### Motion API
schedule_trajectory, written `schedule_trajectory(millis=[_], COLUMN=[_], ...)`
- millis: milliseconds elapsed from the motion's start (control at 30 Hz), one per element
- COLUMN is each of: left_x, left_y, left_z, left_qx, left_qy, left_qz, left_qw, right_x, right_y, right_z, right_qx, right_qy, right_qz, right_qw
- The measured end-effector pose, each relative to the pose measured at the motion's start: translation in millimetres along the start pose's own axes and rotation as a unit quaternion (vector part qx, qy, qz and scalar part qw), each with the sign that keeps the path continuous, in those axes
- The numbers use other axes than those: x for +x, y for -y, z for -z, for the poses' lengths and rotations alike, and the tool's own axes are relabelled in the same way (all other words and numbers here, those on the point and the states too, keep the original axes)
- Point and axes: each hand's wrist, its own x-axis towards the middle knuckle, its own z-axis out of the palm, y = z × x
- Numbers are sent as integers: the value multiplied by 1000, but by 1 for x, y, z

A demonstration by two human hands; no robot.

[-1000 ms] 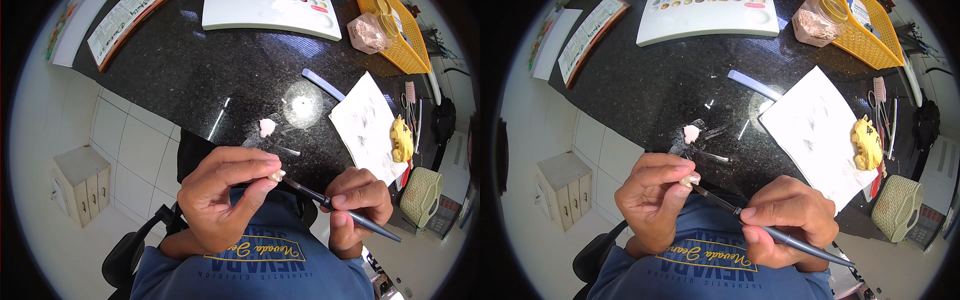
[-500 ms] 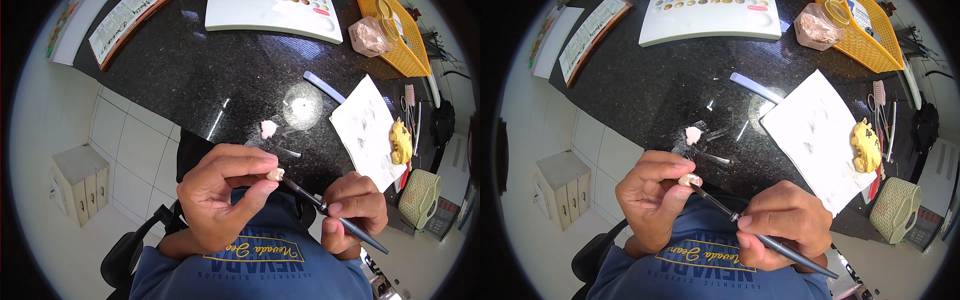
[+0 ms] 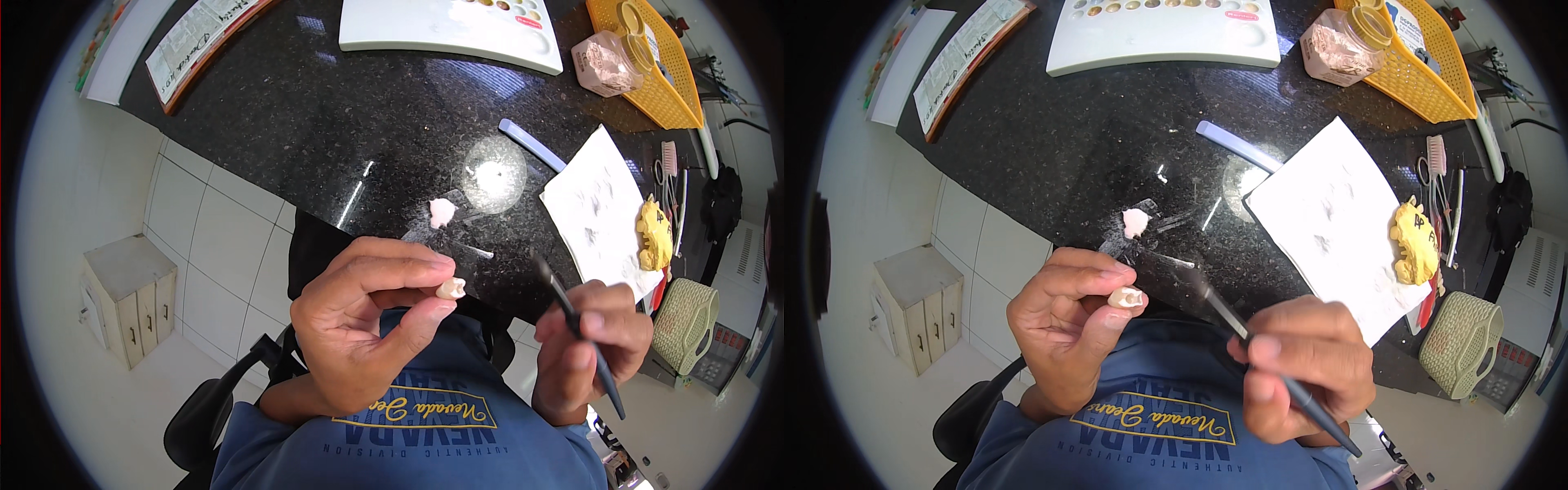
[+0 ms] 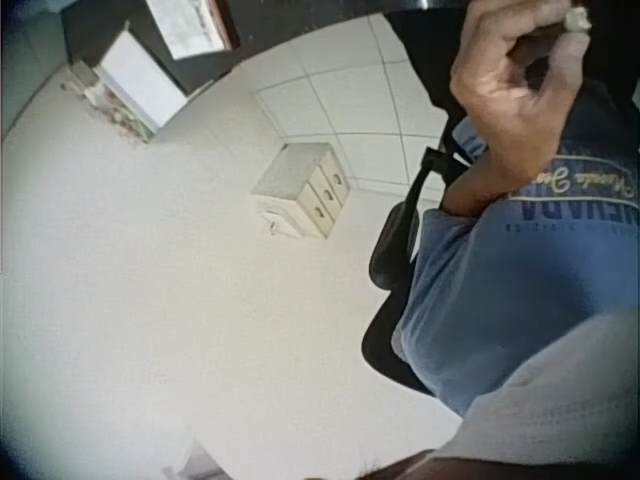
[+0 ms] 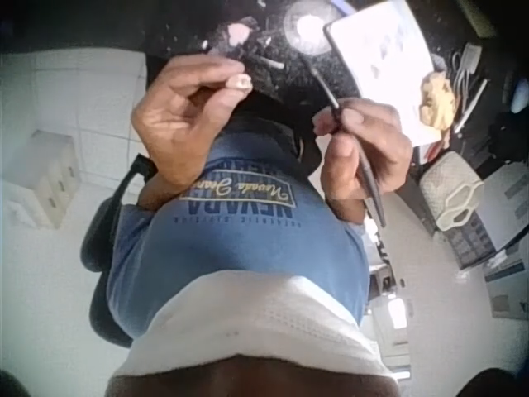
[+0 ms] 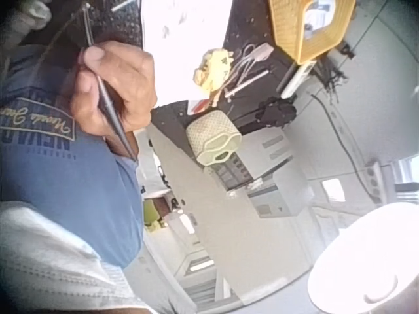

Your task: Applying a glaze or finish to a dental crown using a fine brush and checking its fit on a dental model.

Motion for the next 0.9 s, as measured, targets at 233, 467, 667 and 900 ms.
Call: schedule_trajectory(millis=[233,467,667,900], left_x=[-8,-8,-7,-10], left_y=[0,0,1,-1], left_z=[5,9,10,8], left_qx=[-109,-135,-141,-125], left_qy=[-72,-79,-83,-91], left_qz=[34,70,75,83], left_qw=[991,985,984,984], right_x=[10,12,12,9], right_y=[-3,-10,-9,-7], right_z=[-13,-21,-21,-17], right_qx=[-132,-162,-175,-174], right_qy=[57,48,63,51], right_qz=[-78,-82,-84,-74], right_qw=[987,982,979,981])
